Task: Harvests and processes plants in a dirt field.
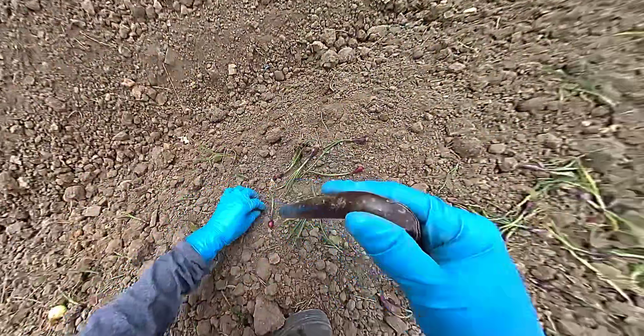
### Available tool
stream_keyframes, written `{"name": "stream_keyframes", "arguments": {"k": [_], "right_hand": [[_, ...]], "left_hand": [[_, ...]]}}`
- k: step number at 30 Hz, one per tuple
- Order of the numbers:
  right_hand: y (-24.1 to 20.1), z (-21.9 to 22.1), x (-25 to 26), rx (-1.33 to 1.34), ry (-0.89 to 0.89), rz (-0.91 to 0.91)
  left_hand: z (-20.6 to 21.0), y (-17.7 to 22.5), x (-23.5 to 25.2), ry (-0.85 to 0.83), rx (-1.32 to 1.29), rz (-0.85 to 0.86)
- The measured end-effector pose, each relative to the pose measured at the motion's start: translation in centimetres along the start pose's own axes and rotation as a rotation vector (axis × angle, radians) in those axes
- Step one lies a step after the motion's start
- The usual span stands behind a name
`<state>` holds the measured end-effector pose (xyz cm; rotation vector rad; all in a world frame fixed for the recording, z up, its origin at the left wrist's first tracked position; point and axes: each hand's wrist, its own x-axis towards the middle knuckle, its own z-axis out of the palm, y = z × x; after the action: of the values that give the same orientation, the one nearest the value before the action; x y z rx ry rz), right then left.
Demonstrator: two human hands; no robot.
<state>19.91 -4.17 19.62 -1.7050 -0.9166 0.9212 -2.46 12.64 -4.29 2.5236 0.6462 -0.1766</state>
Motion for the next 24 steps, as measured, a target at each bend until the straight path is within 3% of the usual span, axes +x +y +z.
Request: {"name": "stream_keyframes", "arguments": {"k": [2,5,8,11,14,16,18,21,24], "right_hand": [[3.9,2.0,-0.4,-0.121,-0.004,0.108],[11.4,7.4,-0.2,-0.343,-0.273,0.383],[13.1,8.3,-1.4,-0.335,-0.328,0.469],[13.6,8.3,-3.4,-0.207,-0.224,0.517],[11.8,7.2,-4.9,-0.089,-0.139,0.511],[7.9,4.5,-6.5,-0.082,-0.006,0.372],[2.8,0.0,-8.3,0.064,0.100,0.161],[-1.9,-4.8,-10.0,0.170,0.149,0.032],[0.5,-2.0,-8.6,0.219,0.235,0.093]], "left_hand": [[-0.3,0.7,0.0,0.049,0.028,0.133],[0.1,0.5,0.4,0.007,-0.062,0.314],[-1.6,0.8,-1.2,0.106,-0.142,0.270],[-3.2,4.2,-2.9,0.088,0.062,0.156],[-0.3,6.9,-2.7,0.007,0.186,0.173],[2.7,7.1,-2.6,-0.071,0.182,0.169],[4.1,5.9,-3.2,0.013,0.110,0.131],[2.9,5.1,-3.9,0.052,-0.134,-0.097],[0.6,4.9,-4.0,0.017,-0.307,-0.301]]}}
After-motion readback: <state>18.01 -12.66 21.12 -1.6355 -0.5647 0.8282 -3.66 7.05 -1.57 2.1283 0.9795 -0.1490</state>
